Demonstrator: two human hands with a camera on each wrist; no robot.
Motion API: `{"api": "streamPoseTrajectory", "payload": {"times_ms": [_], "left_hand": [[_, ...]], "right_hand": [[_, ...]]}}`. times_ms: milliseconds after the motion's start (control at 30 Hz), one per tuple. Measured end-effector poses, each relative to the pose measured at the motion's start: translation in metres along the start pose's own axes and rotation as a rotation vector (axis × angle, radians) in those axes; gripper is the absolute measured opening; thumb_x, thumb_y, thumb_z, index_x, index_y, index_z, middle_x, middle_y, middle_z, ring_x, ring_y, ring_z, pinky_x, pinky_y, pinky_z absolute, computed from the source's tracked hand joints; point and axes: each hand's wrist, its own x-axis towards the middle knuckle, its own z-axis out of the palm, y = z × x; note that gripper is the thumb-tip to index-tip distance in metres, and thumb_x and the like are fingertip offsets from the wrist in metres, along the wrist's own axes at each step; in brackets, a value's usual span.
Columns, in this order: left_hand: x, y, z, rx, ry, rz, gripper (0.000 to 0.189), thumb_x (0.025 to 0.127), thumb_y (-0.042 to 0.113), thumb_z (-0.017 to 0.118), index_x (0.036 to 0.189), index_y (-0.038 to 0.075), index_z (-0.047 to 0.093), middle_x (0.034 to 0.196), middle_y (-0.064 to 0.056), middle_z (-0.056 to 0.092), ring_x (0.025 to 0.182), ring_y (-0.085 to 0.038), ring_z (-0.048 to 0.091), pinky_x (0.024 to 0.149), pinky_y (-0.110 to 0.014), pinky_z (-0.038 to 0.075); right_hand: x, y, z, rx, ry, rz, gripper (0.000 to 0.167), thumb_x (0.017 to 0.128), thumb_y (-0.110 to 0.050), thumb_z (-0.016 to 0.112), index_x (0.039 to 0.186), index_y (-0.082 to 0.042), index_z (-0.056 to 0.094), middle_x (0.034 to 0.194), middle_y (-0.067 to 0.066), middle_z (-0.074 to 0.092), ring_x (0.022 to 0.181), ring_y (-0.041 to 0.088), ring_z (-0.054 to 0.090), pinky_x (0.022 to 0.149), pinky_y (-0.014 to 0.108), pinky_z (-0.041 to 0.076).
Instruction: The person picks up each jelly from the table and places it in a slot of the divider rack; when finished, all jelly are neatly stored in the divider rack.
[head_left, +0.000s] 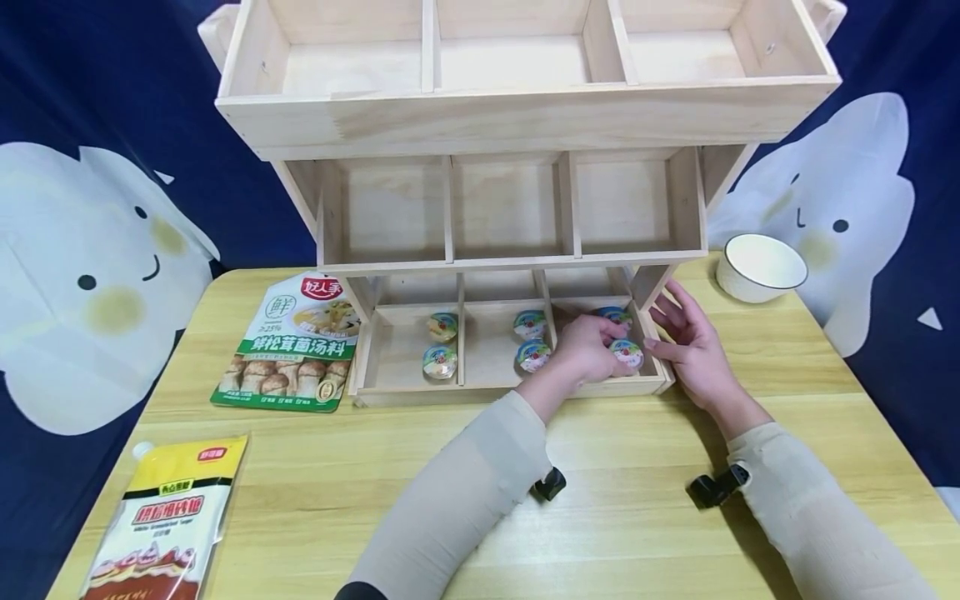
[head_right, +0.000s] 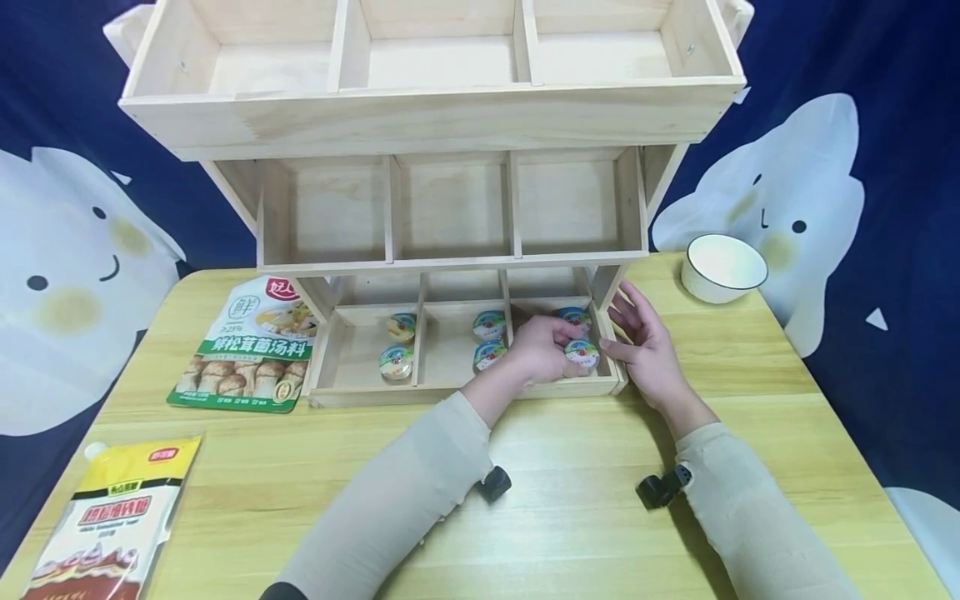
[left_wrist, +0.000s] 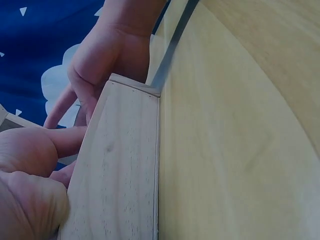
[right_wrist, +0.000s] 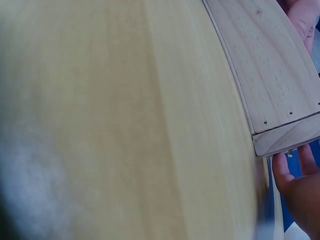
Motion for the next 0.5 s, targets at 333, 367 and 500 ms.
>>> {"api": "streamPoseTrajectory", "payload": {"times_ms": [333, 367, 500], "left_hand": [[-0.0023, -0.0014, 0.0049, 0.090, 0.034, 0.025, 0.044, 0.068, 0.020, 0.094, 0.108, 0.020, 0.075, 0.098, 0.008, 0.070, 0.092, -0.009, 0.061, 0.081, -0.021, 0.049], [-0.0024, -0.0014, 0.0052, 0.104, 0.039, 0.030, 0.044, 0.068, 0.021, 0.094, 0.107, 0.020, 0.075, 0.097, 0.008, 0.070, 0.091, -0.008, 0.061, 0.081, -0.021, 0.049], [-0.0031, -0.0007, 0.0055, 0.131, 0.049, 0.037, 0.043, 0.068, 0.020, 0.094, 0.107, 0.020, 0.075, 0.096, 0.010, 0.070, 0.090, -0.007, 0.061, 0.080, -0.021, 0.048]], "right_hand": [[-0.0001, -0.0002, 0.0003, -0.012, -0.013, -0.009, 0.089, 0.082, 0.032, 0.048, 0.156, -0.015, 0.034, 0.146, 0.009, 0.048, 0.125, 0.018, 0.050, 0.100, 0.022, 0.044], [-0.0004, -0.0005, 0.0004, -0.012, -0.011, -0.008, 0.089, 0.081, 0.032, 0.048, 0.156, -0.015, 0.034, 0.146, 0.009, 0.048, 0.125, 0.018, 0.051, 0.100, 0.022, 0.044], [-0.0010, -0.0014, 0.0011, -0.017, -0.005, -0.008, 0.089, 0.081, 0.032, 0.048, 0.156, -0.014, 0.034, 0.145, 0.008, 0.049, 0.125, 0.018, 0.050, 0.102, 0.023, 0.042]]}}
